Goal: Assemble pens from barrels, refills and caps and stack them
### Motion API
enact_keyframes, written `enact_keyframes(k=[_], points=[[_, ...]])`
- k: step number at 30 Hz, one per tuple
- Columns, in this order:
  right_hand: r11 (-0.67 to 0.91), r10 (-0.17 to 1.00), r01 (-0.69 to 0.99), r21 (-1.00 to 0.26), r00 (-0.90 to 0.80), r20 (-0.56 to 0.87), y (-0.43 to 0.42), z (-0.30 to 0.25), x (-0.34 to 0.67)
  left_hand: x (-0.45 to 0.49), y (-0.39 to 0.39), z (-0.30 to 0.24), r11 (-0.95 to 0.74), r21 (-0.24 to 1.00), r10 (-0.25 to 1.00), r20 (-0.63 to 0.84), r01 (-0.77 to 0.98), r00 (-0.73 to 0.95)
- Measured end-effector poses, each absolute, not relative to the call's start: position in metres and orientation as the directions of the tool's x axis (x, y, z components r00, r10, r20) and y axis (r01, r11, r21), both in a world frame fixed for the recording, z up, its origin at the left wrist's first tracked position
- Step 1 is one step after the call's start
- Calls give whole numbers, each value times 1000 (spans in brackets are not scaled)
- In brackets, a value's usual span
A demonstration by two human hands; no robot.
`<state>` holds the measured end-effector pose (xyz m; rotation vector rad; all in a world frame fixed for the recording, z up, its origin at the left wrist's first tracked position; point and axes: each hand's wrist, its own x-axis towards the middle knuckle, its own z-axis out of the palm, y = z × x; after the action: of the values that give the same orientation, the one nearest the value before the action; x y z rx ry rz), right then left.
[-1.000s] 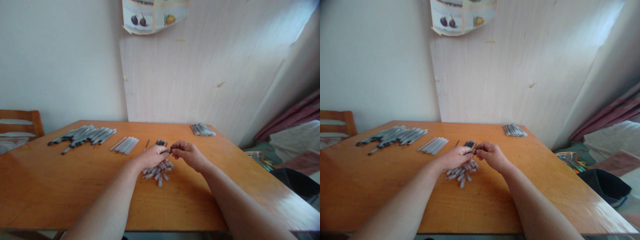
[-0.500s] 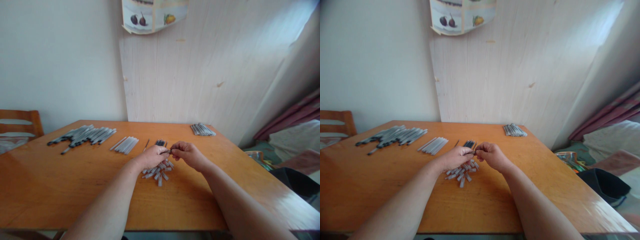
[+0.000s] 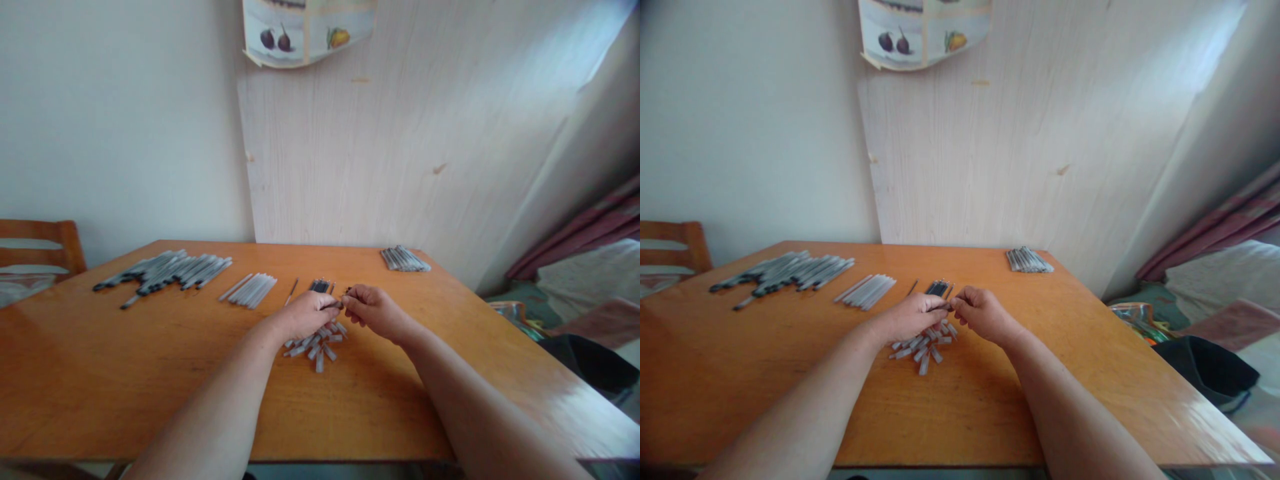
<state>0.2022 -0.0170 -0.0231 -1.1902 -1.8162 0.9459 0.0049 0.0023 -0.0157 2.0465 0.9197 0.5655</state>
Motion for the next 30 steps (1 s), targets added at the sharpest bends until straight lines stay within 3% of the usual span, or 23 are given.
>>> enact_keyframes(k=[9, 22, 26, 30], points=[[433, 901, 517, -738, -282, 331, -16, -24, 199, 7, -2, -13, -455, 780, 758, 87, 428, 647], [403, 915, 456, -793, -208, 345, -17, -23, 201, 6, -2, -6, -481, 759, 763, 117, 438, 635], [399, 913, 376, -836, -246, 325, -19, -21, 204, 5, -1, -5, -462, 762, 786, 115, 454, 607], [392, 916, 409, -824, -258, 307, -20, -20, 202, 5, 1, -6, -486, 747, 778, 134, 453, 614]])
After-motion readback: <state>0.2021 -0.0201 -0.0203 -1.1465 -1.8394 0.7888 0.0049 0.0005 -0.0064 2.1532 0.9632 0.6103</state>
